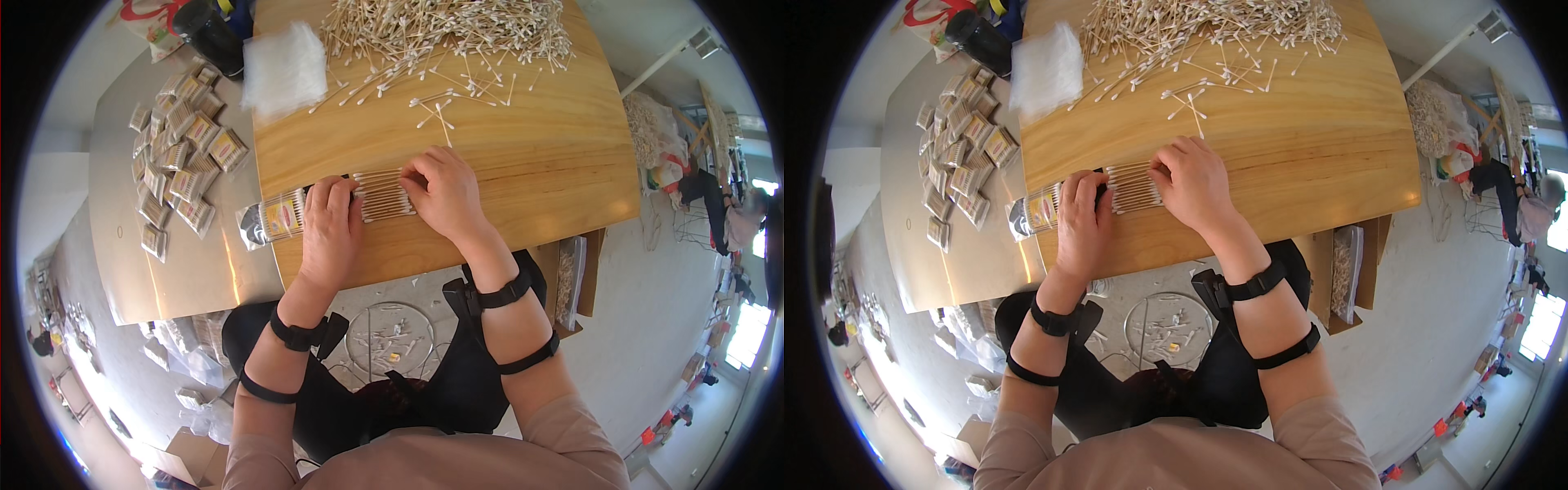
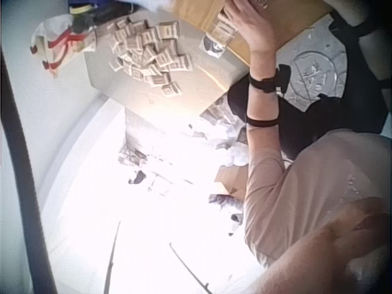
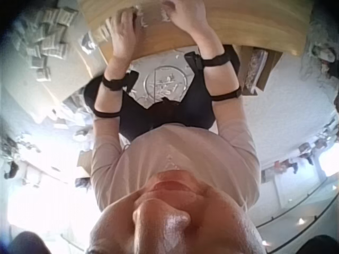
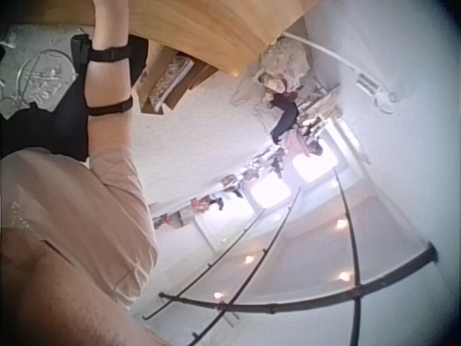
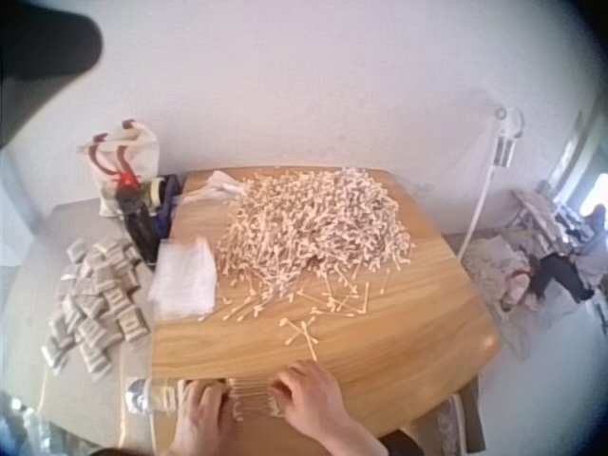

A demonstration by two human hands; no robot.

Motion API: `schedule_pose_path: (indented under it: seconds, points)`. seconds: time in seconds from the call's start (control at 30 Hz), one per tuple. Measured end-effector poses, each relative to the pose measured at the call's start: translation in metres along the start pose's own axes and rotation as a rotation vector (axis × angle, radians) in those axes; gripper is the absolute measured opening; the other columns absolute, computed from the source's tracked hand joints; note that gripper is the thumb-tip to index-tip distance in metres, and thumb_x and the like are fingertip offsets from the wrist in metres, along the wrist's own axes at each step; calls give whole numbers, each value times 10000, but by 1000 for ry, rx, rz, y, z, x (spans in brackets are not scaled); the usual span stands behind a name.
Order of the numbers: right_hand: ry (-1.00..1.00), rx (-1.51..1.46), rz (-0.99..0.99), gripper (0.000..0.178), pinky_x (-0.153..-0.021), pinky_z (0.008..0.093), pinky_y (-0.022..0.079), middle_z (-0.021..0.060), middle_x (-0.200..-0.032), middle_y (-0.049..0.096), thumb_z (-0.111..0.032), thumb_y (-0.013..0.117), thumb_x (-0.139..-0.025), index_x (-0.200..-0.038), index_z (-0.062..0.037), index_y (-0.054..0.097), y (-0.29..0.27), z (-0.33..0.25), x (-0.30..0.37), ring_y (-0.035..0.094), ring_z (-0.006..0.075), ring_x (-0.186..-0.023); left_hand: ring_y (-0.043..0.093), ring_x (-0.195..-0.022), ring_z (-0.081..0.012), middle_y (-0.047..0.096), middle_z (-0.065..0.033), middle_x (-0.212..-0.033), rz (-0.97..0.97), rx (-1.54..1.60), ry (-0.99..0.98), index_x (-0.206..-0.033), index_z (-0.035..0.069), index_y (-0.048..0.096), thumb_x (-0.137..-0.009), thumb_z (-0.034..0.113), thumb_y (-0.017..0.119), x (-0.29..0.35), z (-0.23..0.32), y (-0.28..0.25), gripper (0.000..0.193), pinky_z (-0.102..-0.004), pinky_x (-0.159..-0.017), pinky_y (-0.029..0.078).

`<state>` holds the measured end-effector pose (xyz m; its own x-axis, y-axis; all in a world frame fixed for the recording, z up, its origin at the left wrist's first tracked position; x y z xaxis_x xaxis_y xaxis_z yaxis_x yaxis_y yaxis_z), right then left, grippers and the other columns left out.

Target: Arranging and packaging cotton swabs into clear plastic bags.

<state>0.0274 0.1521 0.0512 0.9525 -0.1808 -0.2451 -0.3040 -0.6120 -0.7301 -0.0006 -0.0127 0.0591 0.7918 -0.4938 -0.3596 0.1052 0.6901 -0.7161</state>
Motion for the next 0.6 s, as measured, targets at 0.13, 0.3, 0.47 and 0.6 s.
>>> schedule_pose_path:
  seconds: [0.13, 0.3, 0.47, 0.6]
  points:
    - [29, 17, -2, 178, -717, 403, 495, 52, -818, 617, -115, 784, -743, -822, -82, 628, 1, -1, -1, 605, 277, -843, 593, -890, -335, 596, -146, -970, -34, 11, -60, -1064, 15, 584, -861, -20, 646, 0, -9, 7, 215, -424, -795, 481]
    - [31, 43, 0, 185, -716, 399, 498, 48, -816, 619, -115, 786, -742, -829, -85, 626, 3, -2, -1, 611, 273, -837, 606, -827, -312, 607, -130, -871, -53, 16, -80, -1053, 17, 588, -859, -4, 660, -3, -14, 10, 208, -410, -750, 490]
    - [32, 48, 15, 185, -713, 394, 501, 45, -815, 622, -112, 784, -743, -832, -83, 624, 2, -2, -3, 616, 271, -834, 607, -833, -328, 612, -138, -875, -89, 25, -102, -1050, 19, 580, -856, 20, 665, -6, -15, 12, 212, -427, -740, 495]
    - [51, 1, 35, 183, -712, 394, 501, 48, -824, 624, -107, 780, -750, -855, -81, 632, 3, 2, -3, 617, 273, -836, 608, -930, -361, 622, -155, -1005, -108, -29, -92, -1109, 28, 578, -852, 47, 674, -6, -16, 14, 275, -450, -805, 504]
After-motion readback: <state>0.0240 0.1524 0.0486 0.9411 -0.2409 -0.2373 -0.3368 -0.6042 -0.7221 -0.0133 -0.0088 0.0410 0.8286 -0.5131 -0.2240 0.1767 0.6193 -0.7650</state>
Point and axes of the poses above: each hand's wrist, its own x-axis away from the middle knuckle, its own y-axis out of the palm, z = x × y, the point moved 9 cm from there along -x, towards the middle knuckle
